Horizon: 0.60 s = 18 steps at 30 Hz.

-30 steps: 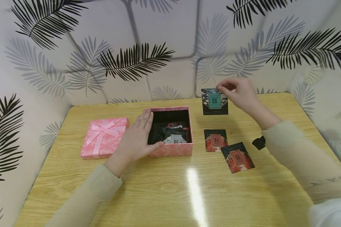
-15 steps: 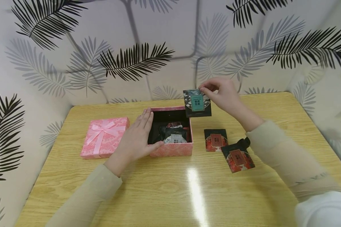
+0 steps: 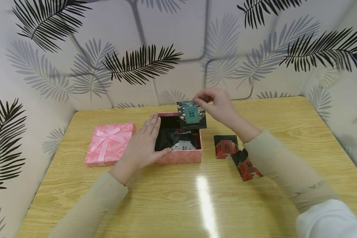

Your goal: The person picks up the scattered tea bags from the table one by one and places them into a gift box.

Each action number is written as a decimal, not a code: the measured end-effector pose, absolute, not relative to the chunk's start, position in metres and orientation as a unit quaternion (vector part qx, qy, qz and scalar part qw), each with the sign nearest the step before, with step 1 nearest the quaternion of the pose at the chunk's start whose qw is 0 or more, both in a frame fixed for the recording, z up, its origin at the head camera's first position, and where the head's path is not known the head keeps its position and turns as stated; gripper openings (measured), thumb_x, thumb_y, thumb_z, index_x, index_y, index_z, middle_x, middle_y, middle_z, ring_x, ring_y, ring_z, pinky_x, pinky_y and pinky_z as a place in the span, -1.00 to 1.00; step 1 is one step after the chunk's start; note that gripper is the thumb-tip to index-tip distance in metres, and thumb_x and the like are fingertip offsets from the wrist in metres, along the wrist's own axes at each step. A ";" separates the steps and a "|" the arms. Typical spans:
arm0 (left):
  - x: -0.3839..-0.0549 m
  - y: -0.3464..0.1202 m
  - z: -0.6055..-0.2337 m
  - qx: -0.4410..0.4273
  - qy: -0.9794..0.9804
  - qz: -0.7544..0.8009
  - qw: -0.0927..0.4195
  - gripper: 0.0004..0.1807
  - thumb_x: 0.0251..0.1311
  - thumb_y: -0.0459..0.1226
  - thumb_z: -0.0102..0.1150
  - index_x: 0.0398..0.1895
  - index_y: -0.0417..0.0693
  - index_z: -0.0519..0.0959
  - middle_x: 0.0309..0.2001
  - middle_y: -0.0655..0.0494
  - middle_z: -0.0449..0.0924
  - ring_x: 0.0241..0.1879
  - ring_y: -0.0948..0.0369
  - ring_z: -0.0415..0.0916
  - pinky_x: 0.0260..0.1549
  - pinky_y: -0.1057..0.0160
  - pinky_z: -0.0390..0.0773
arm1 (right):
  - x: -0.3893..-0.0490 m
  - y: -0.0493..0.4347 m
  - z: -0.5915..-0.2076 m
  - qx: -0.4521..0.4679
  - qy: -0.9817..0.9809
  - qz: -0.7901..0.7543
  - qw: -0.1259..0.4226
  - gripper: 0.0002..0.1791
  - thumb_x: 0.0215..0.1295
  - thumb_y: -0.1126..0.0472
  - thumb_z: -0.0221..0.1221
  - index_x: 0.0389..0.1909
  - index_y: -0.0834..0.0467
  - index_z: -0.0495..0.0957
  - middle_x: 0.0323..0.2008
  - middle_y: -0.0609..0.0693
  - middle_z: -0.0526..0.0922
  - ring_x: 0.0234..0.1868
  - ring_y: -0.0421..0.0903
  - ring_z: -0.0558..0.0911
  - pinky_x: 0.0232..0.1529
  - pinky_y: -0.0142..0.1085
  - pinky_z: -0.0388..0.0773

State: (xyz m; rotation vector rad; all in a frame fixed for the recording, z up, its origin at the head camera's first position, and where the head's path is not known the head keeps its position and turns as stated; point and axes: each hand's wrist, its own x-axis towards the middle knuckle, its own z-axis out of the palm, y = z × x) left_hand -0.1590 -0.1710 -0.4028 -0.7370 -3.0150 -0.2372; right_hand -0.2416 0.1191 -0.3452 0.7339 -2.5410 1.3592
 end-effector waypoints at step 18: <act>-0.159 -0.171 -0.403 -0.234 -0.968 -0.085 0.013 0.20 0.37 0.35 0.10 0.71 -0.30 -0.08 0.74 -0.22 -0.13 0.74 -0.10 -0.12 0.67 -0.09 0.10 | -0.227 0.094 -0.371 0.264 -0.835 0.481 0.033 -0.87 0.48 0.31 0.30 -0.11 0.26 0.78 -0.23 0.16 0.81 -0.36 -0.14 0.64 -0.30 -0.35 0.55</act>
